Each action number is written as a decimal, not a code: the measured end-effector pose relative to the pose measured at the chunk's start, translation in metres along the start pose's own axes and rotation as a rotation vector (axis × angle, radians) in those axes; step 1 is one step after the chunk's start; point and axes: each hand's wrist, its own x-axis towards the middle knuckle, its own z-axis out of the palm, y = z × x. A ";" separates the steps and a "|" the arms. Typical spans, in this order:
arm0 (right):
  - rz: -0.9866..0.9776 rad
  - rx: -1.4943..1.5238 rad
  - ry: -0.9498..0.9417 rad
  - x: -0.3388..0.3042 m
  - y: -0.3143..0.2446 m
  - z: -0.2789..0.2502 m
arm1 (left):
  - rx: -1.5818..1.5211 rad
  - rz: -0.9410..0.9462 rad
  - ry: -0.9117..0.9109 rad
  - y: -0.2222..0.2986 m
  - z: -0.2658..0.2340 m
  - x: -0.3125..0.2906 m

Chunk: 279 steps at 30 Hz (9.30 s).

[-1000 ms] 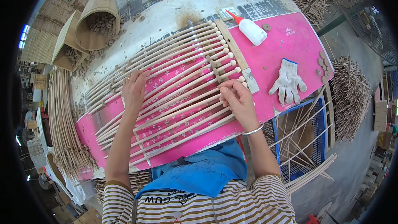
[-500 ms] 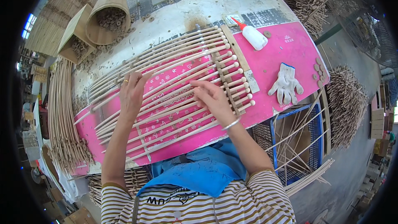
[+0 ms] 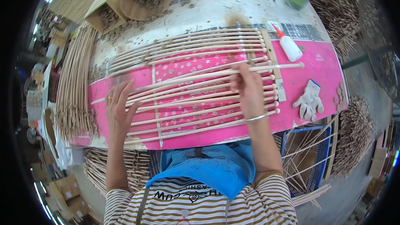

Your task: Assembling wooden sticks into a lattice structure using glue and spacers.

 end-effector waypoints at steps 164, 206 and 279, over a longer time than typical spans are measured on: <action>0.027 0.079 -0.085 -0.009 0.008 0.002 | -0.249 -0.096 -0.195 -0.015 -0.001 -0.009; 0.052 0.004 -0.226 -0.021 0.003 0.014 | -0.858 -0.240 -0.274 0.052 0.040 0.005; -0.124 -0.455 0.175 0.011 -0.020 -0.074 | -0.206 0.183 -0.050 0.023 0.202 0.146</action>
